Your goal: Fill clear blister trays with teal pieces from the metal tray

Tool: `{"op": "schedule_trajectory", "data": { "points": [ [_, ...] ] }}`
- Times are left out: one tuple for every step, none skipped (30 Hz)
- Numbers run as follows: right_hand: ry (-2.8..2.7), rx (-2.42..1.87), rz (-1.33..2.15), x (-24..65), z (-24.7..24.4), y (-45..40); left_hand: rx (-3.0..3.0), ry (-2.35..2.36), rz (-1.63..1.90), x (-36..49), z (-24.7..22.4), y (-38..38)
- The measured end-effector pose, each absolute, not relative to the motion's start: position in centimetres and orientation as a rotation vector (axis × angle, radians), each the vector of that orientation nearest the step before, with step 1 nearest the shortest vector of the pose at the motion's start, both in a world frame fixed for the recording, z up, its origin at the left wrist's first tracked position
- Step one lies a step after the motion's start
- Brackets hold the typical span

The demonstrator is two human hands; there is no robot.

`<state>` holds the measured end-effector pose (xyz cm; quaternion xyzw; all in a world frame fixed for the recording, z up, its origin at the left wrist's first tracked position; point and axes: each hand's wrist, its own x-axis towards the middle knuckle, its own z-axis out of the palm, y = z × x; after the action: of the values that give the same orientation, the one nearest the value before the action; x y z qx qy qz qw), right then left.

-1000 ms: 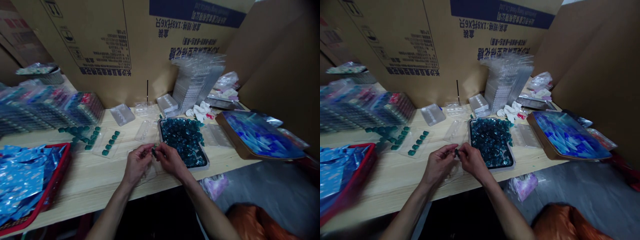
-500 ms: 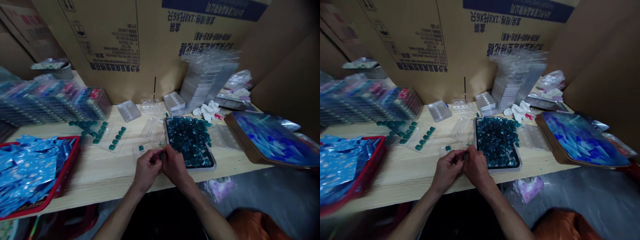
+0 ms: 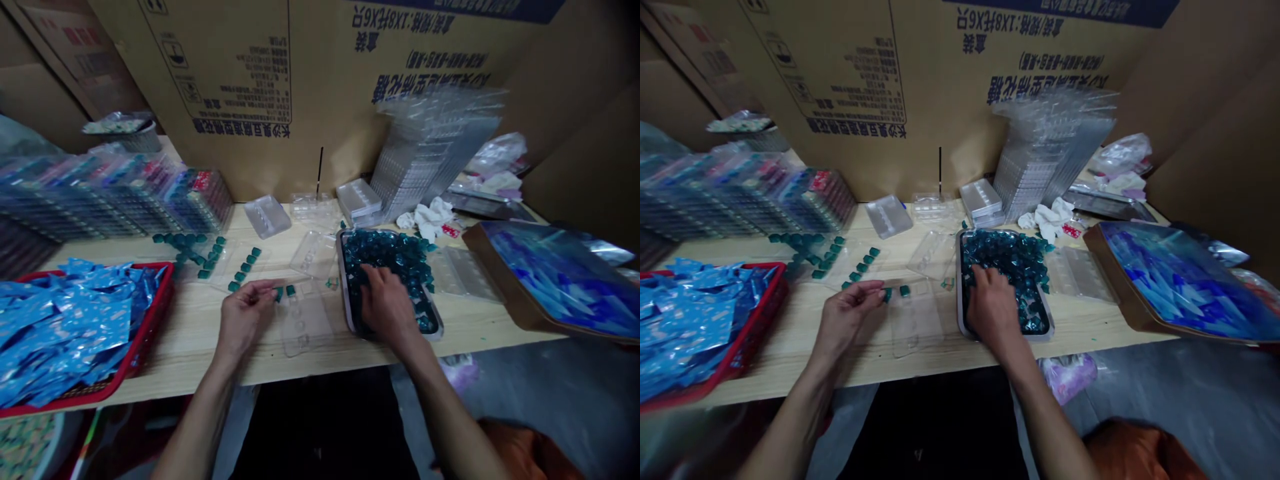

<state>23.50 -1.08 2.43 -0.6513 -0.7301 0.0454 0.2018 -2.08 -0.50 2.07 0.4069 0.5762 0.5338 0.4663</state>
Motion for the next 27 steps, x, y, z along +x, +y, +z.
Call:
{"op": "schedule_trajectory", "data": {
  "points": [
    [-2.043, -1.968, 0.017, 24.5, 2.4, -0.8, 1.124, 1.472, 1.306, -2.7, 1.8, -0.3],
    [-2.071, -2.075, -0.049, 25.3, 2.3, -0.6, 1.266, 1.504, 1.284, -3.1, 1.5, -0.2],
    [-2.113, -2.137, -0.08, 25.9, 2.2, -0.4, 1.416, 1.513, 1.253, -3.2, 1.2, -0.1],
    [-2.158, -2.162, -0.091, 26.2, 2.0, -0.3, 1.569, 1.505, 1.214, -3.1, 0.8, 0.0],
    [-2.189, -2.171, -0.097, 26.4, 1.8, -0.3, 1.712, 1.489, 1.174, -2.8, 0.4, 0.0],
    [-2.205, -2.173, -0.102, 26.5, 1.7, -0.2, 1.837, 1.471, 1.135, -2.4, -0.1, 0.1],
    [-2.211, -2.173, -0.106, 26.5, 1.6, -0.2, 1.937, 1.457, 1.092, -2.0, -0.5, 0.2],
    [-2.22, -2.169, -0.103, 26.4, 1.5, -0.3, 2.015, 1.451, 1.047, -1.6, -0.9, 0.3],
    [-2.241, -2.158, -0.089, 26.4, 1.5, -0.3, 2.074, 1.449, 1.004, -1.3, -1.2, 0.4],
    [-2.271, -2.136, -0.066, 26.5, 1.6, -0.4, 2.121, 1.45, 0.969, -1.1, -1.6, 0.4],
    [-2.303, -2.112, -0.041, 26.6, 1.6, -0.6, 2.159, 1.453, 0.945, -1.0, -1.9, 0.5],
    [-2.33, -2.093, -0.02, 26.8, 1.7, -0.7, 2.19, 1.459, 0.929, -1.0, -2.2, 0.5],
    [-2.342, -2.081, -0.005, 27.0, 1.7, -0.8, 2.218, 1.463, 0.919, -1.0, -2.5, 0.5],
    [-2.337, -2.076, 0.003, 27.1, 1.7, -0.9, 2.242, 1.465, 0.919, -1.1, -2.8, 0.5],
    [-2.312, -2.077, 0.004, 27.3, 1.7, -0.9, 2.26, 1.466, 0.922, -1.3, -3.1, 0.4],
    [-2.268, -2.075, 0.0, 27.4, 1.7, -0.9, 2.27, 1.472, 0.927, -1.5, -3.2, 0.4],
    [-2.212, -2.06, -0.004, 27.5, 1.6, -0.8, 2.269, 1.482, 0.942, -1.7, -3.3, 0.4],
    [-2.141, -2.032, -0.004, 27.6, 1.5, -0.7, 2.255, 1.496, 0.965, -1.9, -3.2, 0.4],
    [-2.06, -1.99, 0.01, 27.5, 1.5, -0.6, 2.23, 1.513, 1.001, -2.0, -2.9, 0.4],
    [-1.981, -1.929, 0.054, 27.4, 1.4, -0.5, 2.192, 1.529, 1.049, -1.9, -2.5, 0.4],
    [-1.915, -1.846, 0.137, 27.1, 1.4, -0.4, 2.141, 1.536, 1.106, -1.7, -1.9, 0.4],
    [-1.857, -1.749, 0.252, 26.7, 1.4, -0.3, 2.071, 1.524, 1.161, -1.3, -1.3, 0.2],
    [-1.805, -1.648, 0.385, 26.1, 1.4, -0.3, 1.971, 1.493, 1.202, -0.7, -0.5, 0.0],
    [-1.76, -1.552, 0.517, 25.3, 1.4, -0.2, 1.838, 1.443, 1.22, 0.2, 0.2, -0.2],
    [-1.725, -1.467, 0.632, 24.4, 1.4, -0.3, 1.68, 1.379, 1.215, 1.2, 0.8, -0.5],
    [-1.697, -1.397, 0.722, 23.5, 1.3, -0.3, 1.516, 1.307, 1.192, 2.3, 1.3, -0.7],
    [-1.672, -1.343, 0.784, 22.6, 1.3, -0.4, 1.367, 1.238, 1.168, 3.3, 1.6, -0.8]
  ]
}}
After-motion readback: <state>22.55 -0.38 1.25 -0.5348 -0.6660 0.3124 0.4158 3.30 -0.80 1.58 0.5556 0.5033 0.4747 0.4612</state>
